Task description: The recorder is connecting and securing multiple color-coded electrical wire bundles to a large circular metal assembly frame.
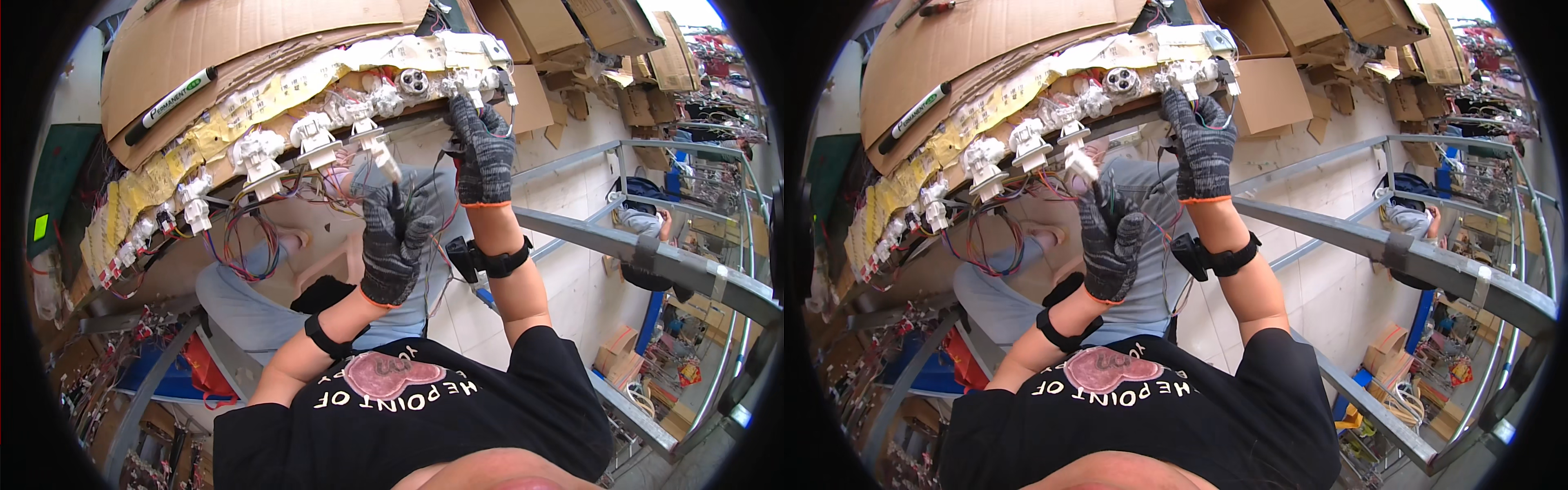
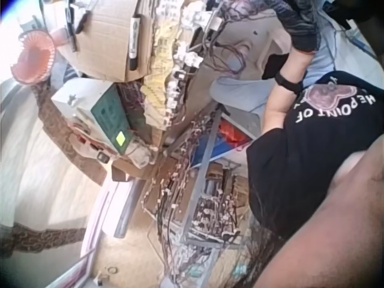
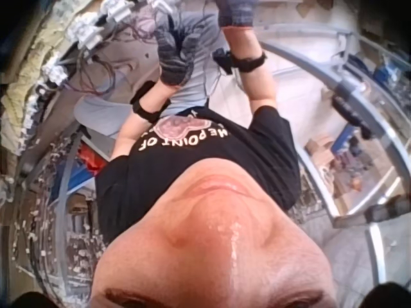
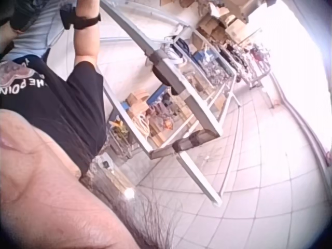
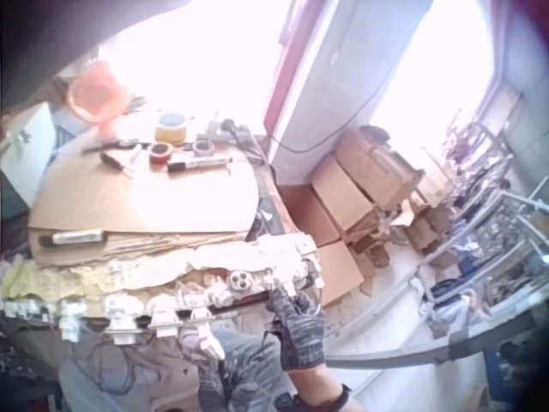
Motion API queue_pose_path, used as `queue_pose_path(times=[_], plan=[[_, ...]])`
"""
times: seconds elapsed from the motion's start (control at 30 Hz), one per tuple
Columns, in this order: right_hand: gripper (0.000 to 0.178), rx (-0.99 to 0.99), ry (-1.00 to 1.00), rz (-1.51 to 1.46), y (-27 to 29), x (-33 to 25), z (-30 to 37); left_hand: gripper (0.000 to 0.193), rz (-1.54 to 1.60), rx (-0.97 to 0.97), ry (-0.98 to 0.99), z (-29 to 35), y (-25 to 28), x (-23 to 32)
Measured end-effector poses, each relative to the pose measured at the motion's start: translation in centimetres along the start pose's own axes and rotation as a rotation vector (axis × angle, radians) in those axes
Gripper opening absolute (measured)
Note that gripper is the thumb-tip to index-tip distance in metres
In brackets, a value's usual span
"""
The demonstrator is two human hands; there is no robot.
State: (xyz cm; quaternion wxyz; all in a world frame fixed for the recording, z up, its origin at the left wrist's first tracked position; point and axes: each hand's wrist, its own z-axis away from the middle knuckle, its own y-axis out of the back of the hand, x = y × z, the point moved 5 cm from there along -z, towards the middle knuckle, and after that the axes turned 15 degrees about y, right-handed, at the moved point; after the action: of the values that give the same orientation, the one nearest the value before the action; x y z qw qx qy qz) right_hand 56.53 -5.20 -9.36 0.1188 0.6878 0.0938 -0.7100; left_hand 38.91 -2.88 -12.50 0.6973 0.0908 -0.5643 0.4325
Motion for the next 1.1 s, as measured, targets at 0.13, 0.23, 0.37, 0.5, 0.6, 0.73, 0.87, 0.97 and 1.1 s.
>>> queue_pose_path(times=[0.13,0.23,0.37,0.5,0.6,0.73,0.87,0.97,1.1], plan=[[0.017,-0.02,0.008,-0.06,-0.3,-0.1,-0.1,0.025,-0.256,0.024,-0.094,0.3,-0.3,0.8],[0.023,-0.128,0.183,-0.038,2.5,-0.9,0.2,0.018,0.631,-0.14,0.378,0.4,-0.5,-0.5],[0.026,0.152,1.108,0.794,3.6,-8.4,8.0,0.019,0.616,-0.333,0.208,0.2,-0.4,-0.5],[0.013,-0.43,0.617,0.299,-1.2,-6.2,8.2,0.025,-0.112,-0.003,0.03,0.3,0.2,0.8],[0.014,-0.43,0.346,0.141,-2.3,-5.2,6.9,0.028,-0.103,-0.011,-0.015,-0.5,-0.4,4.4],[0.021,-0.613,0.484,0.168,-4.0,-5.2,6.0,0.025,0.005,0.032,-0.222,-0.2,0.7,6.7],[0.02,-0.592,0.606,0.213,-4.5,-4.1,5.1,0.022,-0.029,-0.026,-0.09,0.0,1.0,7.1],[0.015,-0.602,0.458,0.203,-4.7,-3.6,5.0,0.02,-0.182,0.012,-0.207,-0.5,1.2,7.4],[0.023,-0.692,1.081,0.678,-4.0,-4.0,5.4,0.019,-0.199,-0.023,-0.172,-0.6,1.0,6.9]])
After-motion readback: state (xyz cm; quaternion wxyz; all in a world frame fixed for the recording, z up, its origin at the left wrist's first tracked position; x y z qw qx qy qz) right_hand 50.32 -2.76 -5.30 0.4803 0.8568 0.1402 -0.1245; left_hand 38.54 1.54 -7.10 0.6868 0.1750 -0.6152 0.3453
